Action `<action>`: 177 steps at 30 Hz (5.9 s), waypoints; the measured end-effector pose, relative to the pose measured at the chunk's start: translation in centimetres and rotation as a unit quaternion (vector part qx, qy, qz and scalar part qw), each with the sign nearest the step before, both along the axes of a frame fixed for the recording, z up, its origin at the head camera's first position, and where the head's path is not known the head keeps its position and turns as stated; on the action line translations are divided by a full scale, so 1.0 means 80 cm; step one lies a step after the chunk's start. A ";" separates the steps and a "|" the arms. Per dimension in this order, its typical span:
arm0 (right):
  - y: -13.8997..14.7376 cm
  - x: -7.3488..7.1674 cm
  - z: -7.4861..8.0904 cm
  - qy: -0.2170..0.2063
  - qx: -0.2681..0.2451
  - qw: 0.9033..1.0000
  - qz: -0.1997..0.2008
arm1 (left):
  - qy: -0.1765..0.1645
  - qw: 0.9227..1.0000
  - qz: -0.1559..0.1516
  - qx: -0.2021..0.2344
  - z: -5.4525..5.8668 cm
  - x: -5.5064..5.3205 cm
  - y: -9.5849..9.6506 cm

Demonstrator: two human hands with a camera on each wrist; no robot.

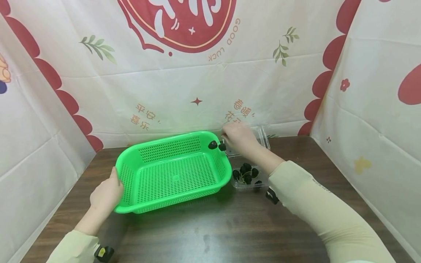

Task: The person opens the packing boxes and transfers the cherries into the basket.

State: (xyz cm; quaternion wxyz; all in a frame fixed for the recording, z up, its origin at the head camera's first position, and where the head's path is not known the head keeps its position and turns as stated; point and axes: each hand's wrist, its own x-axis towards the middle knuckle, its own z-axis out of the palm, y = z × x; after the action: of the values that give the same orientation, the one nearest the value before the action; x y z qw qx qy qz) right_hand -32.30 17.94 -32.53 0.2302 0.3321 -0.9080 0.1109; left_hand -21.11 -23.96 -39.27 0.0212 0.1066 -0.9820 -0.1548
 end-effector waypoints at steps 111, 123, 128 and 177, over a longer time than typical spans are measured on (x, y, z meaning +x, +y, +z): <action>-0.072 -0.040 -0.084 -0.018 0.164 0.986 -0.024 | -0.006 1.000 -0.001 0.019 0.000 0.002 -0.001; -0.070 -0.038 -0.070 -0.083 0.141 0.985 -0.052 | -0.007 1.000 -0.002 0.015 0.000 0.000 0.000; -0.062 -0.035 -0.059 -0.087 0.122 0.988 -0.046 | -0.006 1.000 -0.003 0.006 0.001 0.000 0.000; 0.083 0.031 -0.048 -0.081 0.126 0.989 -0.012 | -0.012 0.976 0.018 0.217 -0.008 0.013 -0.016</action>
State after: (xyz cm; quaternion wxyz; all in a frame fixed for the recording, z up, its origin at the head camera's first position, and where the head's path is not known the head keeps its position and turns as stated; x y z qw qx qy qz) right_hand -29.84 24.55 -36.37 0.1139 0.3373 -0.9343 0.0196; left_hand -20.05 -25.26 -39.94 -0.0110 0.1279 -0.9233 -0.3621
